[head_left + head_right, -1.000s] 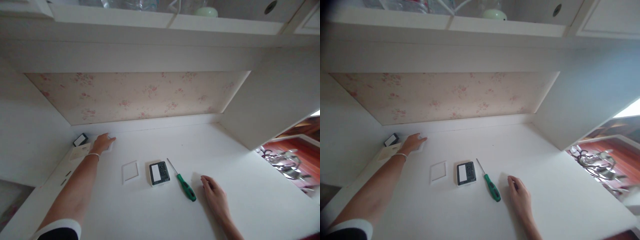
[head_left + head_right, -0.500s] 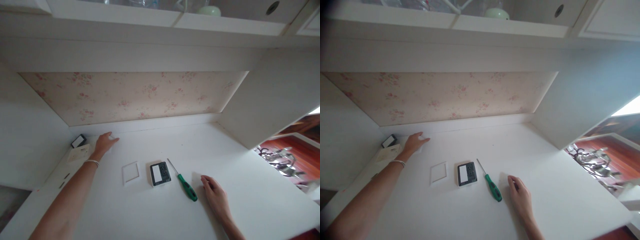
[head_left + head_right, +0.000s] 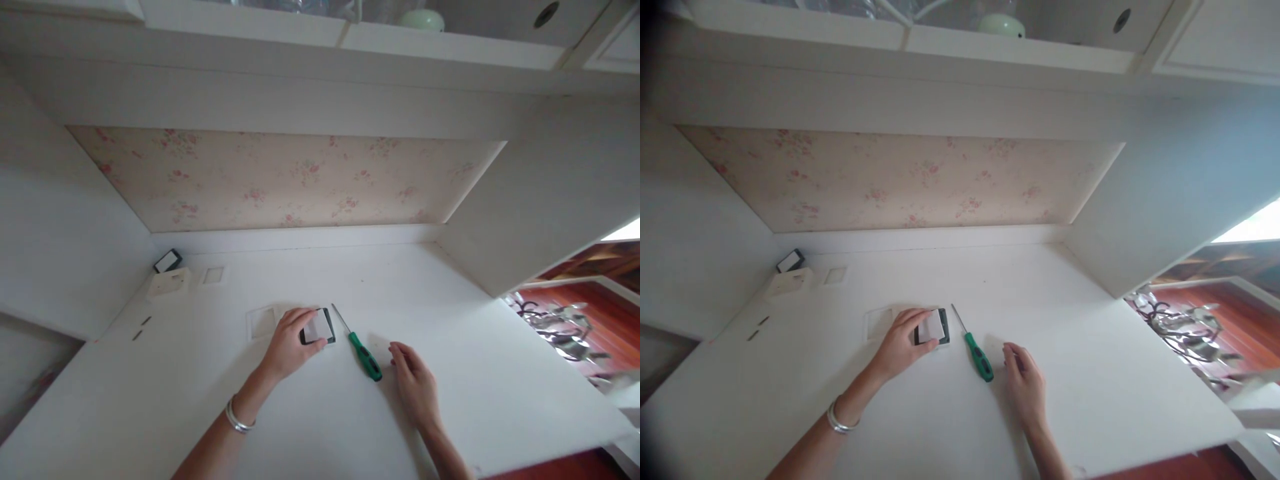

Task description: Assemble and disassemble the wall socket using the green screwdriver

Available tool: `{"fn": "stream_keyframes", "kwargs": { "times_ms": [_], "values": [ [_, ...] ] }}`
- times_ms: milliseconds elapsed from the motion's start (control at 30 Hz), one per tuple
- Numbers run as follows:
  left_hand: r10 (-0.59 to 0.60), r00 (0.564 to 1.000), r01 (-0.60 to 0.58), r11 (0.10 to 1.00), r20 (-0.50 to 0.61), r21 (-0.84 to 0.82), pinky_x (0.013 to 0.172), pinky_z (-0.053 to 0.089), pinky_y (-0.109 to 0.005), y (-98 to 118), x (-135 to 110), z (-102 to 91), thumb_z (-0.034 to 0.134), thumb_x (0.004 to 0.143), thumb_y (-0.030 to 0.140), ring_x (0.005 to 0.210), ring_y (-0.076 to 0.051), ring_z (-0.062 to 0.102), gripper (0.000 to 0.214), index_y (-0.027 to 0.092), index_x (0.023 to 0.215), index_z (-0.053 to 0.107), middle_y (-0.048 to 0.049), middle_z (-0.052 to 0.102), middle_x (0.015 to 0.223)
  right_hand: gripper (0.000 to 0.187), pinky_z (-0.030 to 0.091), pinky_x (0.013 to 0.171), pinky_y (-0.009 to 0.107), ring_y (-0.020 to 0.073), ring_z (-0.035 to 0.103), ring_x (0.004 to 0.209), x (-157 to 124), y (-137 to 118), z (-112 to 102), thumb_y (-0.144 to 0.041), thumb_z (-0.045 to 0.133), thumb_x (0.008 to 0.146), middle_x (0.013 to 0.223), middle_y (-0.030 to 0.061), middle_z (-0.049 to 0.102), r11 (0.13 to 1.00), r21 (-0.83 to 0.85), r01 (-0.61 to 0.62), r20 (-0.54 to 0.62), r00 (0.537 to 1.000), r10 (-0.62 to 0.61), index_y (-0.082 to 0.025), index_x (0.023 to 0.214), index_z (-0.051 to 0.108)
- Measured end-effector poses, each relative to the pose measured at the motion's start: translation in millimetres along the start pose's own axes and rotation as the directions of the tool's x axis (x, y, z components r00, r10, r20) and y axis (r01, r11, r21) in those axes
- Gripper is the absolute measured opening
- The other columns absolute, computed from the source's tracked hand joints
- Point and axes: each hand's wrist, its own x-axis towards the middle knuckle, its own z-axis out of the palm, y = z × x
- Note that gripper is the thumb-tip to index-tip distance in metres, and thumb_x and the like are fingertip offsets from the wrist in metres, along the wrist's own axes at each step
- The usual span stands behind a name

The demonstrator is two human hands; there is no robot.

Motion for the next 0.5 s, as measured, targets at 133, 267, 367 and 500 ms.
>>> {"fn": "stream_keyframes", "kwargs": {
  "times_ms": [133,267,367,500],
  "values": [
    [-0.022,0.999,0.022,1.0,0.045,0.008,0.104,0.04,-0.042,-5.9,3.1,9.1,0.075,0.069,0.036,0.116,-0.024,0.051,0.054,0.028,0.12,0.059,-0.0037,0.059,0.124,0.038,0.047,0.076,0.03,0.0208,0.062,0.086,-6.9,-10.6,5.8,-0.051,0.051,0.083,0.094,0.0069,0.069,0.997,0.051,0.066,0.024,0.997,-0.067,-0.018,0.095,0.065],
    [-0.034,0.995,0.033,0.999,0.089,0.012,0.106,0.038,-0.043,-10.6,7.7,9.3,0.076,0.067,0.038,0.117,-0.025,0.05,0.056,0.028,0.12,0.06,-0.0034,0.059,0.125,0.031,0.047,0.067,0.028,0.0205,0.061,0.089,-7.6,-37.7,15.7,-0.047,0.05,0.087,0.095,0.0071,0.067,0.985,0.069,0.16,0.071,0.984,-0.165,-0.02,0.092,0.065],
    [-0.041,0.993,0.042,0.999,0.109,-0.007,0.107,0.036,-0.043,-10.4,9.6,9.7,0.075,0.069,0.04,0.119,-0.025,0.049,0.056,0.029,0.121,0.059,-0.0031,0.058,0.125,0.027,0.047,0.062,0.027,0.0198,0.061,0.087,-3.0,-62.9,29.8,-0.042,0.048,0.089,0.096,0.0067,0.066,0.955,0.045,0.292,0.136,0.945,-0.296,-0.021,0.092,0.064],
    [-0.041,0.992,0.048,0.997,0.12,-0.052,0.107,0.037,-0.041,-11.4,9.5,12.8,0.074,0.069,0.042,0.121,-0.024,0.047,0.055,0.03,0.121,0.059,-0.002,0.056,0.127,0.025,0.047,0.085,0.034,0.0201,0.058,0.098,11.4,-84.8,53.3,-0.033,0.049,0.089,0.107,0.0069,0.065,0.855,-0.049,0.516,0.295,0.825,-0.482,-0.021,0.107,0.062]
  ]
}}
